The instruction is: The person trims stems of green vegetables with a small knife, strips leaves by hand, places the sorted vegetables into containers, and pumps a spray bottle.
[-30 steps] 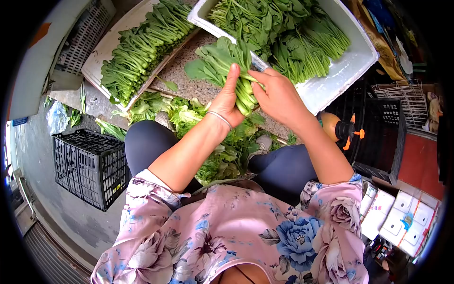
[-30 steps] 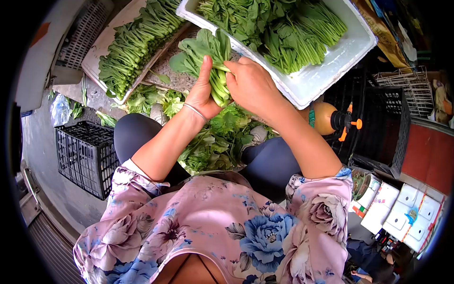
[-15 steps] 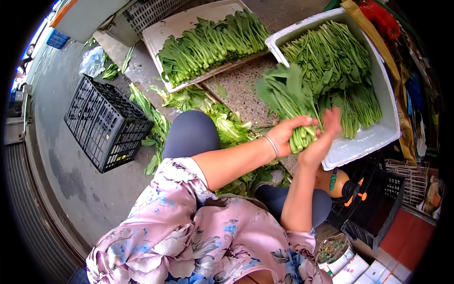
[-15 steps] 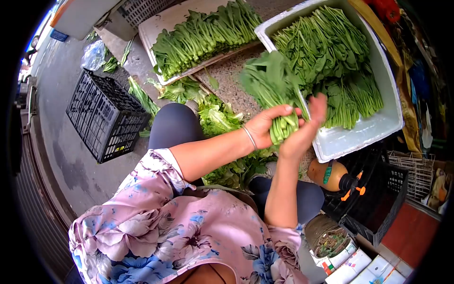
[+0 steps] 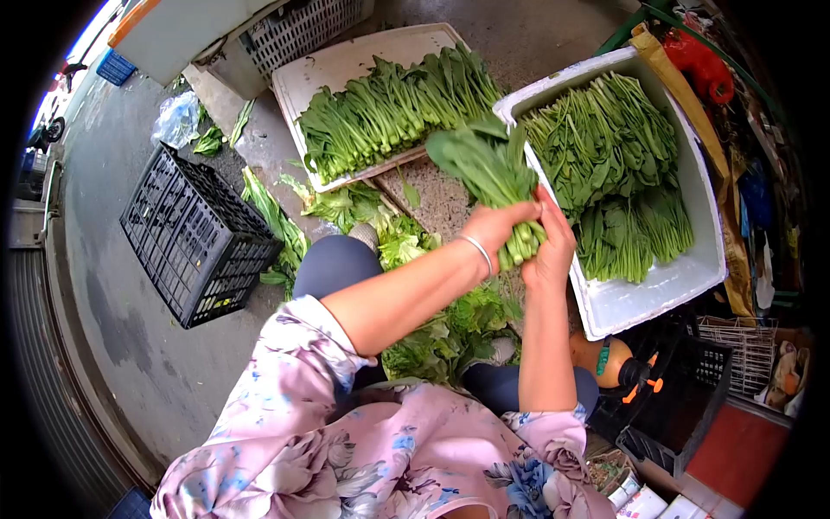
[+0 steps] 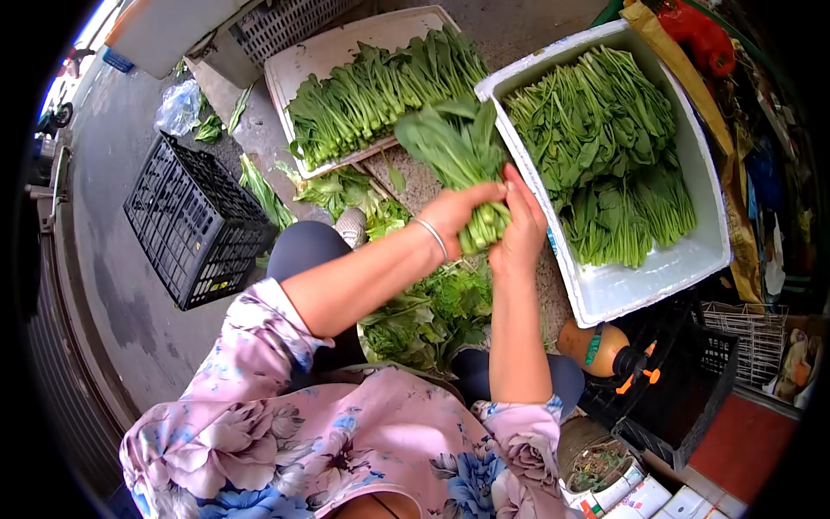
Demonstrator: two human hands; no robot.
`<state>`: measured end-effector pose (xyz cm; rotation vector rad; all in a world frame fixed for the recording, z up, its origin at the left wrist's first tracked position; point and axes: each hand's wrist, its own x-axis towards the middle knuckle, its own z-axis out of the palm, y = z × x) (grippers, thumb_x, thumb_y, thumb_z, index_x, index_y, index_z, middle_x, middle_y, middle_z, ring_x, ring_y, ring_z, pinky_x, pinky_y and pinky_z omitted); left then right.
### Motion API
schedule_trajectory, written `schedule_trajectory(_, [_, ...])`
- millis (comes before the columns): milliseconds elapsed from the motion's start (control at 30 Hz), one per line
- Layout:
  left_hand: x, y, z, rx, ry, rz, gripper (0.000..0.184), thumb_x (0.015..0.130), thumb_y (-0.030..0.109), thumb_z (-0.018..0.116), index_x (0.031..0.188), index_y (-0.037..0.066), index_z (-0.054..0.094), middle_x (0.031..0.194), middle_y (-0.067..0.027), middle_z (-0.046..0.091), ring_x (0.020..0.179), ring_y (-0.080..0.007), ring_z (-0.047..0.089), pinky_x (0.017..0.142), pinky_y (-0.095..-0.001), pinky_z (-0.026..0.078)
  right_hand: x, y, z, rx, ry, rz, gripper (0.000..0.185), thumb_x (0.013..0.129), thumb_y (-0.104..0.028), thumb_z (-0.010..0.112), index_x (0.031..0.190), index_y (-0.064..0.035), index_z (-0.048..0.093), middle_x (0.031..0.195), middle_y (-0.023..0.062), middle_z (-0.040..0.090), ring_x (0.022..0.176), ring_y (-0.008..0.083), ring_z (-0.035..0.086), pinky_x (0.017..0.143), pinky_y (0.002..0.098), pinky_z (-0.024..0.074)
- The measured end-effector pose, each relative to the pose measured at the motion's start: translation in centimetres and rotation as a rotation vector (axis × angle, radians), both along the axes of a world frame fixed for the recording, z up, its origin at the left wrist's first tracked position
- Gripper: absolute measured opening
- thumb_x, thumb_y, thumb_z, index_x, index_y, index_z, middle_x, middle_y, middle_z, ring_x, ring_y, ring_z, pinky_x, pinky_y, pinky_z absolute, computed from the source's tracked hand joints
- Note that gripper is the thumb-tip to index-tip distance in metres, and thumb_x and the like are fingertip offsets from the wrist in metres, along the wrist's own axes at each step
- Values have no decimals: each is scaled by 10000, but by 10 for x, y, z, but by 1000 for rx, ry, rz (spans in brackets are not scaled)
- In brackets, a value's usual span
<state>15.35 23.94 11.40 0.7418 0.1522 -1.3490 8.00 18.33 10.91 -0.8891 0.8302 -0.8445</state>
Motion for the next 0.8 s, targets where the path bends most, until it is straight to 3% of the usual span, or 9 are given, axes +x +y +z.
schedule_trajectory(167, [116,-39,29,76,-395,22,212,727,163,691,845,21,587,759,-92,608,647,-183,602,593,-300,504,115,-55,5,-142,-227,161,320,850,-58,484,1135,88,477,1078,137,542,936,183,550,814,274,438])
schedule_trajectory(300, [198,-83,-27,-56,-608,99,294,696,193,725,887,10,597,812,-73,621,693,-172,613,612,-301,505,196,-105,-43,-207,-340,225,291,818,-22,529,1099,57,534,1024,101,586,892,145,560,785,240,438])
schedule_trajectory(367, [224,-100,-72,-53,-686,118,311,698,205,726,912,19,599,840,-71,621,721,-170,611,610,-306,503,218,-124,-85,-197,-262,271,297,817,-26,537,1107,42,536,1033,87,587,893,137,560,788,234,435])
schedule_trajectory(400, [231,-108,-97,74,-642,99,328,701,229,727,920,20,600,887,-74,618,761,-168,598,629,-315,490,225,-131,-112,-222,-118,235,298,824,-36,529,1113,38,533,1034,86,589,902,134,557,793,237,431])
schedule_trajectory(433, [241,-122,-127,514,-708,38,370,710,273,717,942,12,594,947,-96,610,766,-188,586,663,-339,472,227,-139,-141,-302,104,283,298,848,-74,508,1130,24,527,1047,79,580,926,130,540,787,238,418])
schedule_trajectory(500, [255,-143,-189,630,-542,-30,484,706,321,712,1011,-26,570,1062,-140,574,872,-224,566,748,-352,445,224,-143,-174,-345,467,329,304,863,-95,476,1145,10,522,1059,80,582,943,135,534,804,253,408])
schedule_trajectory(633, [229,-139,-132,832,-631,-16,562,717,330,694,1079,-68,528,1101,-158,554,902,-245,562,770,-357,436,223,-147,-186,-434,392,269,317,871,-114,447,1159,-1,515,1086,87,575,963,143,528,834,264,394])
schedule_trajectory(733, [228,-144,-123,842,-616,137,472,725,168,636,1073,-97,457,976,-208,561,776,-237,564,671,-349,433,215,-140,-179,-581,408,231,346,885,-159,394,1161,22,497,1135,158,547,1035,267,522,885,313,378])
schedule_trajectory(800, [229,-142,-114,825,-609,99,457,733,137,602,1092,-93,436,962,-205,561,766,-235,558,662,-346,427,205,-127,-173,-585,382,180,357,891,-166,390,1179,27,476,1167,164,522,1067,275,499,899,316,367])
